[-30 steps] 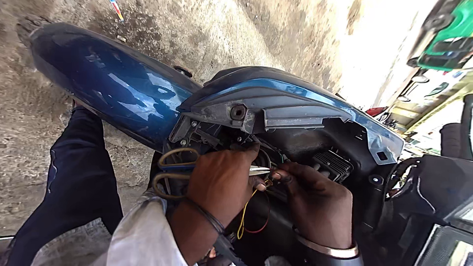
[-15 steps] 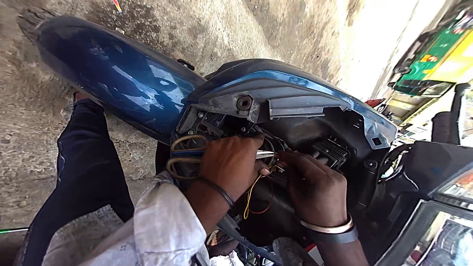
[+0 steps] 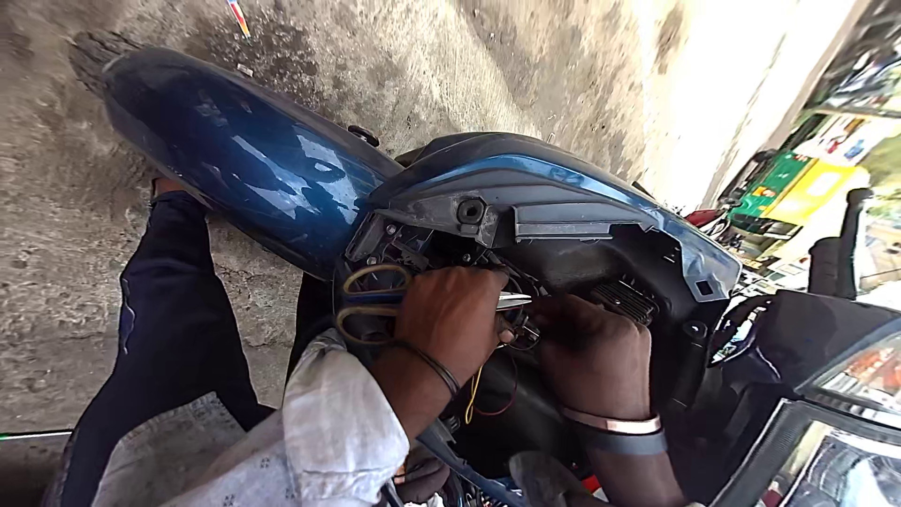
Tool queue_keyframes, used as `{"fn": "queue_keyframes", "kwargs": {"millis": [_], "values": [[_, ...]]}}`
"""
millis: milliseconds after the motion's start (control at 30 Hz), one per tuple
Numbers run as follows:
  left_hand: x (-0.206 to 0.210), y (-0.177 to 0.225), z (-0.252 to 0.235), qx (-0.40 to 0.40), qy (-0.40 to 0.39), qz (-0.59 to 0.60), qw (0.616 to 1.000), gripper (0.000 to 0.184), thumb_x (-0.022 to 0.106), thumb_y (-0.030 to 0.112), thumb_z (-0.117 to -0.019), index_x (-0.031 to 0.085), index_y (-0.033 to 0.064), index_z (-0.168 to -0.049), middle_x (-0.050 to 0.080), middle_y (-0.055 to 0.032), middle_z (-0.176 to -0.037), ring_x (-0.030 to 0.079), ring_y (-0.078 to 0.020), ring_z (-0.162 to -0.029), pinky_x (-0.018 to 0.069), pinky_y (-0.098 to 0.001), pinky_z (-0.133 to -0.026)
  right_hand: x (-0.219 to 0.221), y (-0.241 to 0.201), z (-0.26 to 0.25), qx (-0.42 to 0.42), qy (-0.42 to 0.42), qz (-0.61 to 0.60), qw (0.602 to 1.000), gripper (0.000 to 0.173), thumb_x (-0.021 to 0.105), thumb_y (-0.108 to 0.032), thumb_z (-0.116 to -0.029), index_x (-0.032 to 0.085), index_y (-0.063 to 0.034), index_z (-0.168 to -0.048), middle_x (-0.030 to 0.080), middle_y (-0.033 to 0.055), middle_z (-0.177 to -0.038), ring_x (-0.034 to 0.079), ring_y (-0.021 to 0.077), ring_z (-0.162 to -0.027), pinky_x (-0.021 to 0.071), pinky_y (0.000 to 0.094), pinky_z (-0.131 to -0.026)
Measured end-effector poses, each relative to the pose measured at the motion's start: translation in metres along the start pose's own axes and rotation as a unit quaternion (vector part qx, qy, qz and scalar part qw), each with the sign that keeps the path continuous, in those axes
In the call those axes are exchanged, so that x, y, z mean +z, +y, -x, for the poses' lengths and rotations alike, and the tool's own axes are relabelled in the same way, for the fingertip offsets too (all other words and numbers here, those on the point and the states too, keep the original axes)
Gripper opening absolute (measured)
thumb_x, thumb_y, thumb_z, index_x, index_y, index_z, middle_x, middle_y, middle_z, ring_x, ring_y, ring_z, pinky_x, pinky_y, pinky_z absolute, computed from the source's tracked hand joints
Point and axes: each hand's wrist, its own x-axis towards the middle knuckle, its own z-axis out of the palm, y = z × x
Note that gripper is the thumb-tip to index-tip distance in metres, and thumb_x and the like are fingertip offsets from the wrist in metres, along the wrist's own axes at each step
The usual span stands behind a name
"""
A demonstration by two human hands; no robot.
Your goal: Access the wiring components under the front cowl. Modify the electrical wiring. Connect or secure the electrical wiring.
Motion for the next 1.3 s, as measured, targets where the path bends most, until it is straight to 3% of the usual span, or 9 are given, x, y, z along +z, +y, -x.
{"fn": "queue_keyframes", "kwargs": {"millis": [133,233,533,833,1000,1167,1300], "values": [[0.004,0.001,0.002,0.007,0.016,-0.006,1.000,0.059,0.078,0.048,-0.0874,0.063,0.0321,-0.143,0.076,-0.0016,-0.103,0.072,-0.0233,-0.087,0.0563,-0.0447,-0.070,0.009,0.005,0.010,0.004,0.056,-0.030,0.998,0.014,0.066,-0.013,-0.0851,0.080,-0.0129,-0.090,0.073,0.0009,-0.074,0.068,0.0132,-0.066,0.0542,0.0377,-0.058],[0.005,0.001,0.003,0.008,0.020,-0.012,1.000,0.061,0.076,0.051,-0.0882,0.062,0.0317,-0.144,0.076,-0.0011,-0.108,0.072,-0.0226,-0.089,0.0564,-0.0442,-0.071,0.012,0.008,0.013,0.002,0.074,-0.041,0.996,0.016,0.065,-0.015,-0.0869,0.080,-0.0131,-0.092,0.074,0.0007,-0.078,0.069,0.0114,-0.068,0.0546,0.0344,-0.060],[0.011,0.002,0.004,0.004,0.045,-0.020,0.999,0.062,0.079,0.051,-0.0852,0.063,0.0330,-0.143,0.076,0.0002,-0.107,0.071,-0.0216,-0.086,0.0560,-0.0438,-0.068,0.019,0.020,0.018,0.015,0.077,-0.126,0.989,0.017,0.064,-0.007,-0.0900,0.080,-0.0123,-0.095,0.077,-0.0017,-0.089,0.070,0.0015,-0.079,0.0576,0.0221,-0.071],[0.013,0.001,0.004,0.007,0.068,-0.015,0.998,0.060,0.080,0.048,-0.0855,0.064,0.0323,-0.142,0.076,0.0011,-0.109,0.072,-0.0210,-0.087,0.0565,-0.0434,-0.069,0.011,0.009,0.011,-0.016,0.070,-0.049,0.996,0.017,0.064,-0.009,-0.0840,0.080,-0.0121,-0.090,0.076,0.0023,-0.085,0.072,0.0124,-0.077,0.0580,0.0330,-0.067],[0.011,0.002,0.003,-0.005,0.060,-0.017,0.998,0.056,0.079,0.048,-0.0864,0.066,0.0344,-0.139,0.075,-0.0002,-0.092,0.070,-0.0215,-0.077,0.0535,-0.0425,-0.062,0.003,0.001,0.005,-0.024,0.040,0.000,0.999,0.019,0.066,-0.004,-0.0793,0.080,-0.0138,-0.087,0.076,0.0035,-0.081,0.072,0.0187,-0.073,0.0552,0.0419,-0.061],[0.007,0.004,0.004,-0.015,0.046,-0.024,0.999,0.059,0.079,0.051,-0.0865,0.064,0.0347,-0.141,0.074,0.0000,-0.086,0.068,-0.0205,-0.073,0.0521,-0.0413,-0.060,0.012,0.006,0.012,-0.026,0.087,-0.014,0.996,0.021,0.064,-0.004,-0.0816,0.081,-0.0136,-0.089,0.077,0.0046,-0.085,0.073,0.0173,-0.077,0.0567,0.0380,-0.065],[0.006,0.007,0.004,-0.029,0.033,-0.015,0.999,0.061,0.080,0.051,-0.0849,0.064,0.0344,-0.141,0.074,-0.0010,-0.088,0.069,-0.0218,-0.075,0.0531,-0.0427,-0.062,0.013,-0.002,0.014,-0.030,0.100,0.010,0.994,0.018,0.063,-0.006,-0.0830,0.080,-0.0104,-0.089,0.077,0.0072,-0.085,0.074,0.0220,-0.079,0.0565,0.0400,-0.065]]}}
